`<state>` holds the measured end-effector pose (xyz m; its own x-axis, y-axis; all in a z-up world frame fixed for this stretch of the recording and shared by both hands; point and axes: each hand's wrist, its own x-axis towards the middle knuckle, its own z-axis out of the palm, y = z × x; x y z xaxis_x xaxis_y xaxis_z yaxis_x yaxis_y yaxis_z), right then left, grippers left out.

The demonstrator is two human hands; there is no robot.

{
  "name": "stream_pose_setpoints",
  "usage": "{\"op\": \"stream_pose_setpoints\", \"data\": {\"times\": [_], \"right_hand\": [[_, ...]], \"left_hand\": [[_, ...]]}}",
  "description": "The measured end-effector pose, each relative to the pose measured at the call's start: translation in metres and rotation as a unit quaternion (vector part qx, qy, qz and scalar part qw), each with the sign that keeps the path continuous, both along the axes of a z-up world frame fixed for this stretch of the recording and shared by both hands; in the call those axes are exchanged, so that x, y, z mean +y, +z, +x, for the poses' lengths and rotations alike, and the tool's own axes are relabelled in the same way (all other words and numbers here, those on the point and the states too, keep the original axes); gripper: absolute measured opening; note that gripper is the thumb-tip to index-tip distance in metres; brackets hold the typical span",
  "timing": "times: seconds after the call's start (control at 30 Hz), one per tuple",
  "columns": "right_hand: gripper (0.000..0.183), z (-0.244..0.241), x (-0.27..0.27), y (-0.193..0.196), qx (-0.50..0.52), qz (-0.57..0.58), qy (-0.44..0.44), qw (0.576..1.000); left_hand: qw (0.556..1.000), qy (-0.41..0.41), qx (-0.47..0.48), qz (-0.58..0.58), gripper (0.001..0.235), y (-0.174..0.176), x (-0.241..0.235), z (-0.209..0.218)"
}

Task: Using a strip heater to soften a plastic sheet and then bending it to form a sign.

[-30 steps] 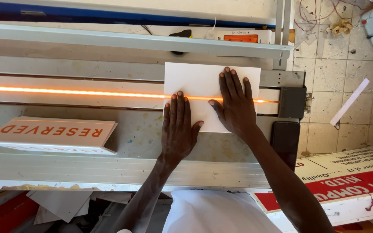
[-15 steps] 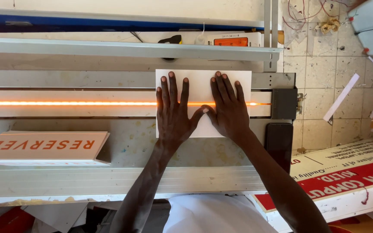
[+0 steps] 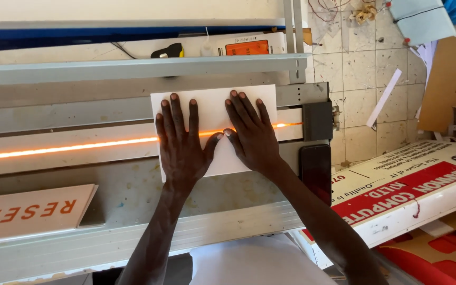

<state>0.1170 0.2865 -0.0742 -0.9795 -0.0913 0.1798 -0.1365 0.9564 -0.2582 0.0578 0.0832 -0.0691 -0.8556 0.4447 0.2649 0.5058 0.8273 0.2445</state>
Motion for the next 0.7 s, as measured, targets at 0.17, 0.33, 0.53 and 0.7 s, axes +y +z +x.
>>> {"op": "stream_pose_setpoints", "data": {"times": [0.17, 0.33, 0.53, 0.7], "right_hand": [[0.068, 0.008, 0.007, 0.020, 0.014, -0.009, -0.041, 0.999], [0.076, 0.018, 0.026, 0.009, 0.027, 0.007, -0.088, 0.996], [0.091, 0.024, 0.029, -0.008, 0.007, 0.046, -0.101, 0.994], [0.096, 0.022, 0.029, -0.011, 0.018, 0.069, -0.103, 0.992]], "left_hand": [[1.000, -0.004, -0.002, -0.002, 0.097, 0.002, 0.001, -0.001], [1.000, 0.004, -0.003, -0.004, 0.097, 0.001, 0.001, 0.001], [1.000, 0.006, -0.004, 0.001, 0.095, 0.002, 0.001, 0.001], [1.000, -0.004, -0.007, 0.008, 0.096, 0.003, 0.000, 0.000]]}}
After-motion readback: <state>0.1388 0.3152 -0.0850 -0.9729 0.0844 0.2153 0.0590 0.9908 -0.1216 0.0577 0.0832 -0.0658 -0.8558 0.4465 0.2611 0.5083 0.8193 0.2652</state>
